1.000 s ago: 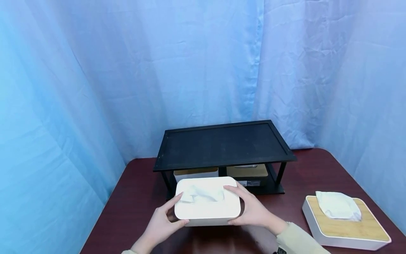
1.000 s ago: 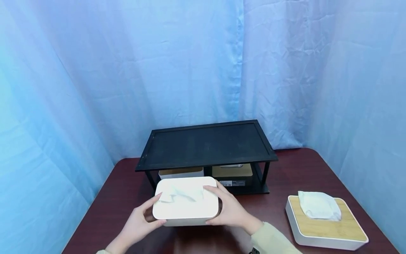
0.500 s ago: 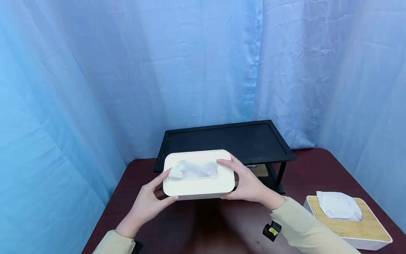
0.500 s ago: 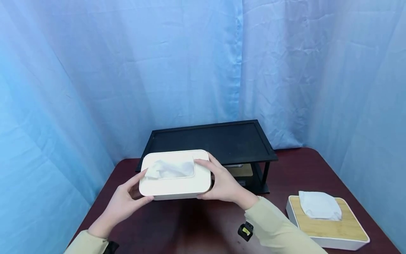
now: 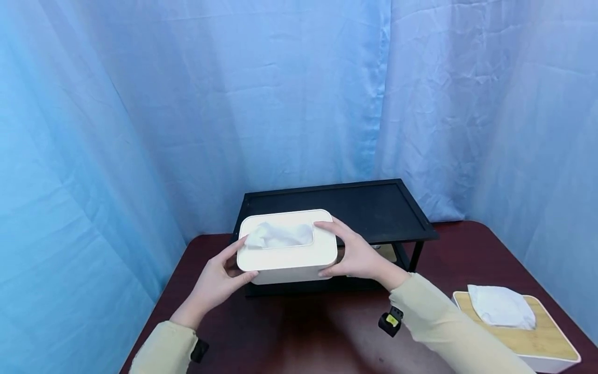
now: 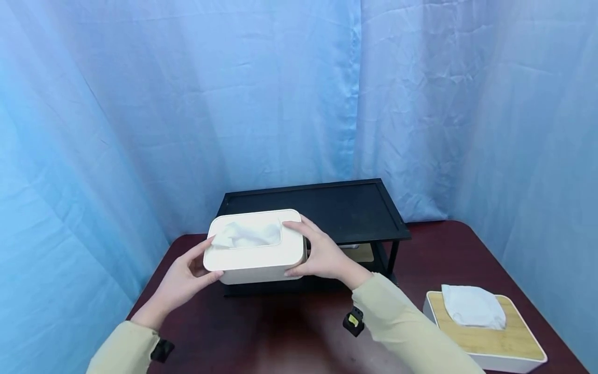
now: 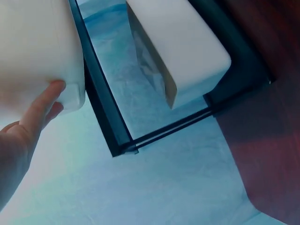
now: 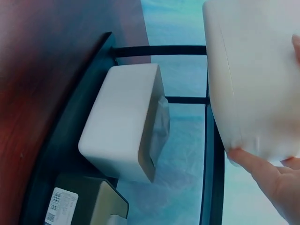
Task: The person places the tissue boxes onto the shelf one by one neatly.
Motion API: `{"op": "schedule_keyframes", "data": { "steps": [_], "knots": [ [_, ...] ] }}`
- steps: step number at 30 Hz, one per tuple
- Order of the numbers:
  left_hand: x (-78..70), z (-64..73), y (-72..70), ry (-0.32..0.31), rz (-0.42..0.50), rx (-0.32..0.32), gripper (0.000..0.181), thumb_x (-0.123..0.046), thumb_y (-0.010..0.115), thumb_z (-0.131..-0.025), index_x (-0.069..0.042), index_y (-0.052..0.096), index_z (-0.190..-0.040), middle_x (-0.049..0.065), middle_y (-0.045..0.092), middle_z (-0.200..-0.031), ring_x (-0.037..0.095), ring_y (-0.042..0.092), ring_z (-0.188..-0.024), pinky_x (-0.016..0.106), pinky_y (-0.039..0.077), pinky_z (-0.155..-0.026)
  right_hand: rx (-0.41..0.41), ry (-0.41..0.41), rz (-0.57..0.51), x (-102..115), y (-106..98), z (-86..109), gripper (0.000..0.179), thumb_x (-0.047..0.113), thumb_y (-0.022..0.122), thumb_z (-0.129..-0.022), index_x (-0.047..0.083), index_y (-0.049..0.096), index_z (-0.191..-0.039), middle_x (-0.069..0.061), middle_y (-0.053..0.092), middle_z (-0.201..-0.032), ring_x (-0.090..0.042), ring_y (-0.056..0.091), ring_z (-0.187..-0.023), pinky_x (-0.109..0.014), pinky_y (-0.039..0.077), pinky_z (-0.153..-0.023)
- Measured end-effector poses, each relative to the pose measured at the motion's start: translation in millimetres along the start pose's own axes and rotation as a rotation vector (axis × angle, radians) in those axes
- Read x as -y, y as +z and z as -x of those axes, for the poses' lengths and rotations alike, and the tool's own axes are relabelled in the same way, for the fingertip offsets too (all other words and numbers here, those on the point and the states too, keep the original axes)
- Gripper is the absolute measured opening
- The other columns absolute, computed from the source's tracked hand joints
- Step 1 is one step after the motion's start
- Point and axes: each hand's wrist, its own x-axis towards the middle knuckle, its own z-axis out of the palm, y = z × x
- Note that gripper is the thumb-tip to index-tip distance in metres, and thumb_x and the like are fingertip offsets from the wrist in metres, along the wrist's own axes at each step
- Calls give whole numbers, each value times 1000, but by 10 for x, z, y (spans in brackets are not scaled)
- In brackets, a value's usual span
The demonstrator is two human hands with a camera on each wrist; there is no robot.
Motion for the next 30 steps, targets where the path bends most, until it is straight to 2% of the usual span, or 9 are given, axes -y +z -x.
{"op": "schedule_keyframes", "data": {
  "steps": [3, 8, 11, 15, 21, 26, 30],
  "knots": [
    [-33, -83, -80, -29, -17, 18, 73, -14, 74, -83, -6, 37, -145, 20, 39, -146, 34, 55, -119, 35, 54, -85, 25, 53, 5, 17, -59, -80, 93, 21, 86, -67, 13, 37, -145, -16, 15, -157, -37, 23, -140, -45, 51, -89],
    [-45, -217, -216, -57, -77, 58, 75, -22, 72, -84, -4, 34, -146, 20, 38, -147, 35, 58, -113, 39, 53, -85, 68, 109, -27, 54, -136, -216, 94, 25, 85, -69, 16, 33, -147, -10, 24, -154, -35, 28, -139, -57, 34, -104],
    [-28, -280, -273, -72, -89, 86, 78, -24, 72, -85, -2, 31, -147, 20, 36, -148, 35, 58, -115, 43, 52, -89, 88, 134, -41, 63, -151, -269, 95, 27, 84, -71, 17, 31, -148, -9, 21, -156, -37, 26, -141, -61, 28, -106],
    [-8, -376, -322, -94, -45, 117, 80, -25, 71, -86, -3, 27, -148, 21, 38, -146, 35, 55, -118, 44, 50, -92, 78, 162, -26, 52, -141, -325, 94, 30, 82, -73, 19, 28, -149, -9, 16, -158, -40, 25, -140, -60, 31, -105],
    [-13, -568, -351, -134, 60, 149, 80, -27, 69, -88, -7, 24, -150, 22, 34, -148, 38, 49, -126, 43, 52, -88, 8, 192, -21, 9, -154, -419, 86, 28, 77, -79, 16, 29, -149, -12, 14, -158, -43, 32, -136, -56, 39, -101],
    [-10, -716, -348, -153, 69, 145, 76, -26, 67, -89, -9, 26, -150, 25, 36, -146, 39, 50, -124, 44, 53, -87, -44, 201, -25, -14, -172, -518, 78, 23, 74, -83, 11, 32, -147, -14, 18, -157, -42, 36, -134, -52, 42, -100],
    [18, -807, -354, -167, 71, 148, 75, -28, 66, -89, -10, 26, -150, 25, 35, -146, 39, 49, -125, 45, 52, -88, -67, 252, -60, -33, -165, -592, 74, 19, 72, -85, 12, 32, -146, -13, 19, -156, -43, 40, -131, -48, 50, -90]
  ]
}}
